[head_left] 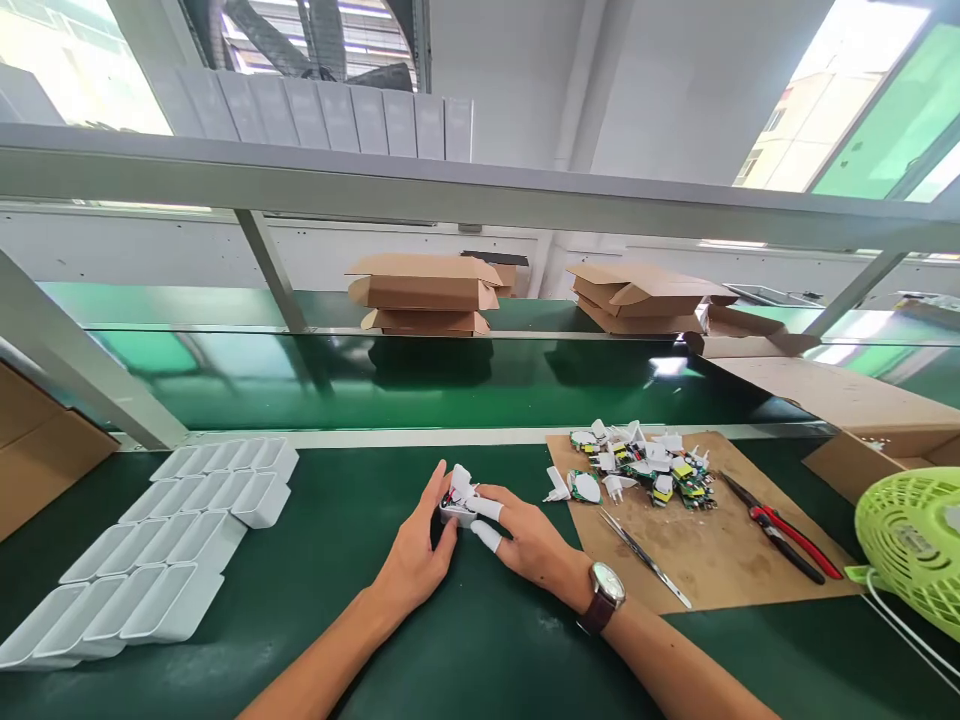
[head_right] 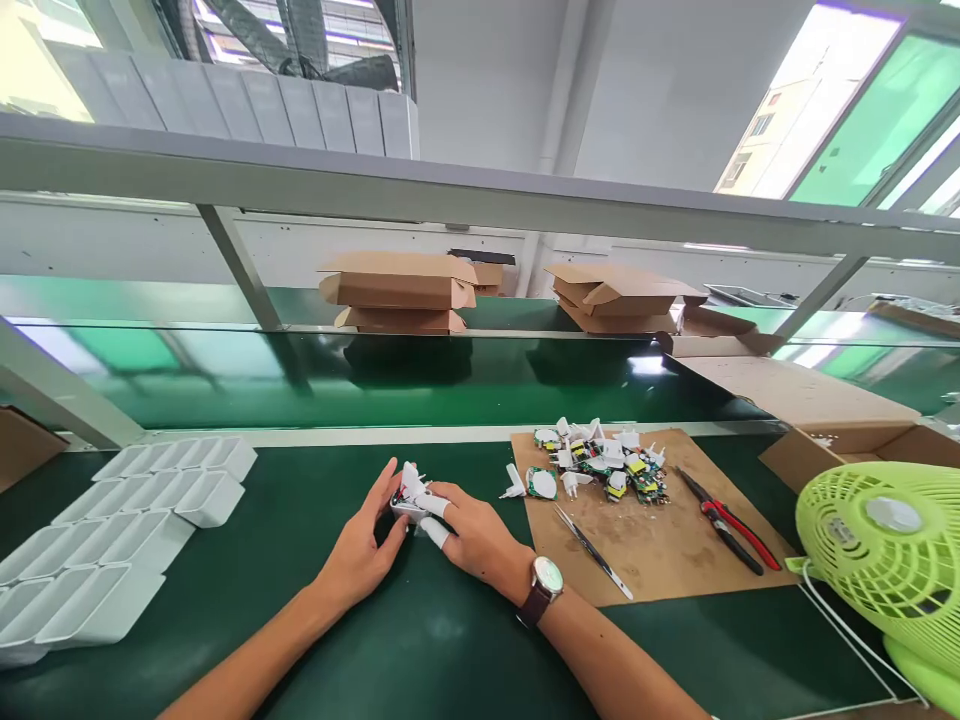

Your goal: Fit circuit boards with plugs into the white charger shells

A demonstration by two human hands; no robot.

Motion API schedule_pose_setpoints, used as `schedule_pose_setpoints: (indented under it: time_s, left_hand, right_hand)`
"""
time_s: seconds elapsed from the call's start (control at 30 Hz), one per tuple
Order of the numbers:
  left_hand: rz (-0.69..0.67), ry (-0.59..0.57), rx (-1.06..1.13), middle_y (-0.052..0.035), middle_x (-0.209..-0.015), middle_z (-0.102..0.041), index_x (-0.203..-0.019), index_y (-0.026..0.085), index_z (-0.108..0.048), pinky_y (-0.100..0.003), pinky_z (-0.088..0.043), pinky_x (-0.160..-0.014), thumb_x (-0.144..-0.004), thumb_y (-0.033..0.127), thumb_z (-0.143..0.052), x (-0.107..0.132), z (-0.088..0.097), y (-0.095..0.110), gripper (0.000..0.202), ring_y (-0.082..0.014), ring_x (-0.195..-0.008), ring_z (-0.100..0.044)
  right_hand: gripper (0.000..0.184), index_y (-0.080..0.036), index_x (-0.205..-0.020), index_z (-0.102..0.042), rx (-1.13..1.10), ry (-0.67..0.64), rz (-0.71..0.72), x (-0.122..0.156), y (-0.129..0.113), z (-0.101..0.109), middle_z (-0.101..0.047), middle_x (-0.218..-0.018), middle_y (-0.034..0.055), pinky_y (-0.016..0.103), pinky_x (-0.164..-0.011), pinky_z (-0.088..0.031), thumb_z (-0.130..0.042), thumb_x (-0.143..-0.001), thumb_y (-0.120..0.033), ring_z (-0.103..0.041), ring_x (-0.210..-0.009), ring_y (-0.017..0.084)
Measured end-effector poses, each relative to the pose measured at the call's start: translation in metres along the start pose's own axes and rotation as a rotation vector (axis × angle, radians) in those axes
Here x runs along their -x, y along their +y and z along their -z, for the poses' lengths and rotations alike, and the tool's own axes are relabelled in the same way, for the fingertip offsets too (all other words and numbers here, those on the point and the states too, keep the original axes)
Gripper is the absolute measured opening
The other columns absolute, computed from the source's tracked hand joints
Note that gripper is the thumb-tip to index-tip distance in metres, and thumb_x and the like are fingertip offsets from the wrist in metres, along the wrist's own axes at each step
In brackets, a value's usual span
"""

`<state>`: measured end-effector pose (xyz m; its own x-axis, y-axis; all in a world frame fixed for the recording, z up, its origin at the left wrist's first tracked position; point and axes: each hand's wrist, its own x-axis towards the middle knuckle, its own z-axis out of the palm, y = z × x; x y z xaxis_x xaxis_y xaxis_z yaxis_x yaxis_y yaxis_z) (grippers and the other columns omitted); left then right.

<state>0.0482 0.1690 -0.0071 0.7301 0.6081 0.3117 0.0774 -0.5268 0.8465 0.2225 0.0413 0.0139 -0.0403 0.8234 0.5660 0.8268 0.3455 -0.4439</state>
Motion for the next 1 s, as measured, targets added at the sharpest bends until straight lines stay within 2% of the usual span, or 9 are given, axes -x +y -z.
schedule_pose_setpoints:
  time_s: [0.13, 0.23, 0.33, 0.43, 0.5, 0.6, 0.73, 0.83, 1.0]
  left_hand:
    - [0.010, 0.034, 0.030, -0.0070, -0.146, -0.062, -0.151, 0.029, -0.039, -0.043, -0.052, -0.113, -0.097, 0.027, -0.054, 0.002, 0.001, 0.007, 0.055, -0.0224, -0.132, -0.063]
    - [-0.047, 0.083, 0.070, -0.0090, -0.134, -0.065, -0.134, 0.026, -0.051, -0.044, -0.055, -0.108, -0.098, 0.027, -0.055, 0.003, 0.003, 0.012, 0.036, -0.0226, -0.123, -0.067]
    - [-0.114, 0.116, 0.092, -0.0107, -0.133, -0.064, -0.118, 0.025, -0.053, -0.045, -0.056, -0.105, -0.098, 0.026, -0.055, 0.005, 0.004, 0.014, 0.020, -0.0237, -0.125, -0.065]
    - [-0.104, 0.087, 0.077, -0.0115, -0.134, -0.066, -0.112, 0.025, -0.051, -0.048, -0.055, -0.105, -0.099, 0.025, -0.056, 0.006, 0.005, 0.014, 0.014, -0.0248, -0.128, -0.064]
    - [-0.085, 0.052, 0.084, -0.0113, -0.135, -0.067, -0.117, 0.026, -0.051, -0.050, -0.053, -0.109, -0.099, 0.025, -0.056, 0.006, 0.006, 0.016, 0.018, -0.0253, -0.133, -0.062]
    - [-0.089, 0.018, 0.073, -0.0124, -0.143, -0.064, -0.138, 0.026, -0.045, -0.052, -0.048, -0.116, -0.098, 0.027, -0.060, 0.007, 0.007, 0.022, 0.043, -0.0262, -0.139, -0.057]
    - [-0.171, 0.020, 0.064, -0.0147, -0.155, -0.052, -0.155, 0.029, -0.029, -0.052, -0.044, -0.120, -0.095, 0.029, -0.068, 0.010, 0.011, 0.031, 0.072, -0.0283, -0.146, -0.049]
    - [-0.172, 0.020, 0.080, -0.0157, -0.156, -0.052, -0.156, 0.029, -0.027, -0.053, -0.043, -0.120, -0.093, 0.030, -0.070, 0.011, 0.012, 0.032, 0.076, -0.0293, -0.145, -0.050]
    - [-0.027, 0.009, 0.091, -0.0139, -0.148, -0.060, -0.155, 0.029, -0.029, -0.052, -0.046, -0.119, -0.098, 0.033, -0.064, 0.011, 0.008, 0.028, 0.067, -0.0269, -0.141, -0.055]
  right_hand:
    - [0.044, -0.026, -0.145, -0.050, 0.019, 0.021, -0.001, 0.005, -0.003, -0.006, -0.058, -0.144, 0.0155, 0.042, -0.104, -0.058, -0.055, -0.101, -0.019, -0.062, -0.129, 0.025]
    - [0.041, -0.028, -0.141, -0.054, 0.049, 0.041, -0.009, 0.004, -0.008, -0.006, -0.061, -0.135, 0.0139, 0.042, -0.096, -0.061, -0.055, -0.101, -0.020, -0.066, -0.118, 0.024]
    - [0.034, -0.026, -0.133, -0.060, 0.082, 0.065, -0.021, 0.003, -0.011, -0.006, -0.065, -0.121, 0.0124, 0.040, -0.087, -0.063, -0.055, -0.100, -0.019, -0.068, -0.104, 0.023]
    - [0.031, -0.026, -0.130, -0.062, 0.097, 0.063, -0.034, 0.002, -0.013, -0.008, -0.067, -0.119, 0.0124, 0.040, -0.087, -0.063, -0.055, -0.100, -0.020, -0.068, -0.103, 0.023]
    - [0.033, -0.026, -0.133, -0.060, 0.081, 0.051, -0.044, 0.001, -0.014, -0.008, -0.067, -0.122, 0.0123, 0.039, -0.089, -0.062, -0.054, -0.101, -0.020, -0.068, -0.106, 0.023]
    - [0.033, -0.025, -0.134, -0.059, 0.064, 0.046, -0.046, 0.000, -0.016, -0.006, -0.068, -0.124, 0.0126, 0.037, -0.087, -0.063, -0.053, -0.102, -0.021, -0.070, -0.105, 0.022]
    - [0.033, -0.027, -0.133, -0.059, 0.015, 0.148, -0.035, -0.002, -0.020, 0.001, -0.067, -0.125, 0.0111, 0.035, -0.090, -0.062, -0.056, -0.101, -0.019, -0.070, -0.107, 0.020]
    - [0.034, -0.027, -0.131, -0.060, -0.026, 0.160, -0.046, 0.000, -0.020, 0.003, -0.067, -0.123, 0.0106, 0.035, -0.091, -0.062, -0.057, -0.099, -0.016, -0.070, -0.108, 0.021]
    - [0.033, -0.023, -0.123, -0.063, 0.028, -0.001, -0.081, 0.006, -0.016, -0.005, -0.068, -0.118, 0.0122, 0.036, -0.085, -0.062, -0.055, -0.093, -0.010, -0.070, -0.100, 0.023]
